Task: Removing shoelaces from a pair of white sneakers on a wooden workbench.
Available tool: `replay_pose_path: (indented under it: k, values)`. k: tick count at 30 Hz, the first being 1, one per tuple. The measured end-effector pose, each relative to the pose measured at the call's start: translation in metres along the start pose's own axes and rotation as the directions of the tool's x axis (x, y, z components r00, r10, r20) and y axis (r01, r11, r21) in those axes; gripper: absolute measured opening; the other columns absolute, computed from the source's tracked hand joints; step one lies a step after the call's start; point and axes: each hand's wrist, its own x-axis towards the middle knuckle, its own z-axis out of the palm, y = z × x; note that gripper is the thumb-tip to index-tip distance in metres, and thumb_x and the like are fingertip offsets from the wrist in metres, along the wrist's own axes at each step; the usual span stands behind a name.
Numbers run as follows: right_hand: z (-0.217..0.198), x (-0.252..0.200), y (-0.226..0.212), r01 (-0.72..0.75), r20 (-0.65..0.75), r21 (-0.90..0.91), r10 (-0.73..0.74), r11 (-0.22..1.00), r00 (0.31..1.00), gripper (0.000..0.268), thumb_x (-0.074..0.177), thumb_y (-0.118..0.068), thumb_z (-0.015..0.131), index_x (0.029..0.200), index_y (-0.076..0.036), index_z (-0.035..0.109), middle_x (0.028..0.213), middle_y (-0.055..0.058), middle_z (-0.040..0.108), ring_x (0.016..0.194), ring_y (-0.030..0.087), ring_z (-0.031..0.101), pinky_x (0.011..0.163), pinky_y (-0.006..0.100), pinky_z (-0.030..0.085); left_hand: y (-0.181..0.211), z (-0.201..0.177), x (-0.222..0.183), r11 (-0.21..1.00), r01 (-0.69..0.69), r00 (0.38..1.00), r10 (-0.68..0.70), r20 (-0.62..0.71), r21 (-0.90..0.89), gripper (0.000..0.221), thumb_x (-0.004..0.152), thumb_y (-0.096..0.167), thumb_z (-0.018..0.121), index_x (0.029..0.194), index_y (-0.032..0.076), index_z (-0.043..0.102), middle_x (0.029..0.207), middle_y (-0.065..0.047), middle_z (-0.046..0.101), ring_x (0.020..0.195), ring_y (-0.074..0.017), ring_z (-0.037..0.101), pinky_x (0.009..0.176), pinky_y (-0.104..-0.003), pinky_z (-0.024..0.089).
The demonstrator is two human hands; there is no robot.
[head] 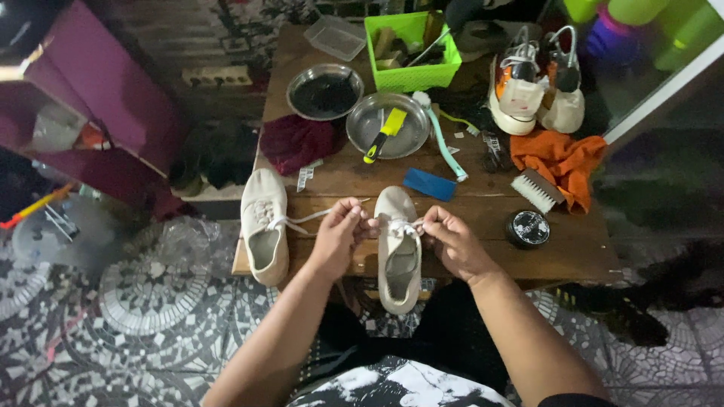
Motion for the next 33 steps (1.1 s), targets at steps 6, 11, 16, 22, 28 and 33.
replay_pose_path:
  k: [6, 11, 16, 22, 28, 33]
  values:
    - [0.024, 0.001, -0.01, 0.009, -0.081, -0.041, -0.013, 0.999, 0.997, 0.017, 0.108, -0.027, 0.074, 0.106, -0.011, 0.069, 0.097, 0.007, 0.077, 0.087, 0.016, 0.068, 0.081, 0.031, 0.05, 0.002, 0.012, -0.037, 0.738, -0.209, 0.977, 0.181, 0.11, 0.642, 0.066, 0.091, 0.033, 0.102, 0.146, 0.009, 0.073, 0.117, -0.017, 0.073, 0.098, -0.0277, 0.083, 0.086, -0.046, 0.07]
    - [0.011, 0.009, 0.003, 0.085, -0.055, -0.177, -0.096, 0.981, 0.994, 0.013, 0.113, -0.021, 0.072, 0.108, -0.009, 0.069, 0.097, 0.009, 0.077, 0.089, 0.017, 0.068, 0.084, 0.032, 0.054, 0.009, 0.038, -0.043, 0.493, -0.467, 0.861, 0.441, 0.251, 0.734, 0.019, 0.093, 0.013, 0.088, 0.106, 0.011, 0.074, 0.111, -0.015, 0.073, 0.107, -0.0372, 0.076, 0.096, -0.049, 0.06]
    - [0.002, 0.02, -0.012, 0.039, -0.088, -0.114, -0.049, 0.993, 0.995, 0.009, 0.111, -0.016, 0.067, 0.104, -0.012, 0.066, 0.088, 0.0, 0.069, 0.082, 0.009, 0.064, 0.074, 0.024, 0.05, -0.01, 0.01, -0.007, 0.969, -0.171, 0.977, 0.19, -0.097, 0.178, 0.006, 0.114, 0.017, 0.064, 0.114, 0.011, 0.067, 0.11, -0.004, 0.077, 0.1, -0.0144, 0.074, 0.097, -0.037, 0.064]
    - [-0.015, 0.032, -0.016, 0.003, -0.066, -0.312, -0.024, 0.95, 0.998, 0.012, 0.105, -0.016, 0.073, 0.094, -0.014, 0.068, 0.068, 0.0, 0.059, 0.064, 0.007, 0.049, 0.063, 0.021, 0.039, 0.001, 0.004, 0.008, 0.912, -0.287, 0.944, 0.321, -0.077, 0.292, 0.01, 0.111, 0.003, 0.07, 0.101, 0.002, 0.069, 0.079, -0.002, 0.053, 0.063, -0.009, 0.051, 0.059, -0.027, 0.05]
    - [-0.005, 0.016, -0.035, -0.064, 0.041, 0.039, 0.062, 0.997, 0.997, 0.016, 0.113, -0.026, 0.069, 0.105, -0.012, 0.068, 0.083, 0.002, 0.069, 0.082, 0.01, 0.067, 0.079, 0.026, 0.052, 0.009, 0.012, 0.0, 0.962, -0.268, 0.963, 0.269, 0.003, 0.053, 0.007, 0.117, 0.01, 0.063, 0.11, 0.007, 0.065, 0.071, 0.002, 0.047, 0.057, -0.0093, 0.054, 0.064, -0.025, 0.05]
    - [-0.024, 0.02, -0.032, -0.059, 0.019, -0.168, 0.063, 0.984, 0.998, 0.016, 0.105, -0.014, 0.083, 0.099, -0.005, 0.071, 0.069, -0.006, 0.047, 0.064, 0.003, 0.05, 0.061, 0.018, 0.042, 0.012, 0.008, 0.003, 0.945, -0.209, 0.965, 0.241, -0.102, 0.253, 0.006, 0.109, 0.007, 0.073, 0.107, 0.002, 0.073, 0.068, 0.002, 0.045, 0.047, -0.0055, 0.045, 0.046, -0.024, 0.042]
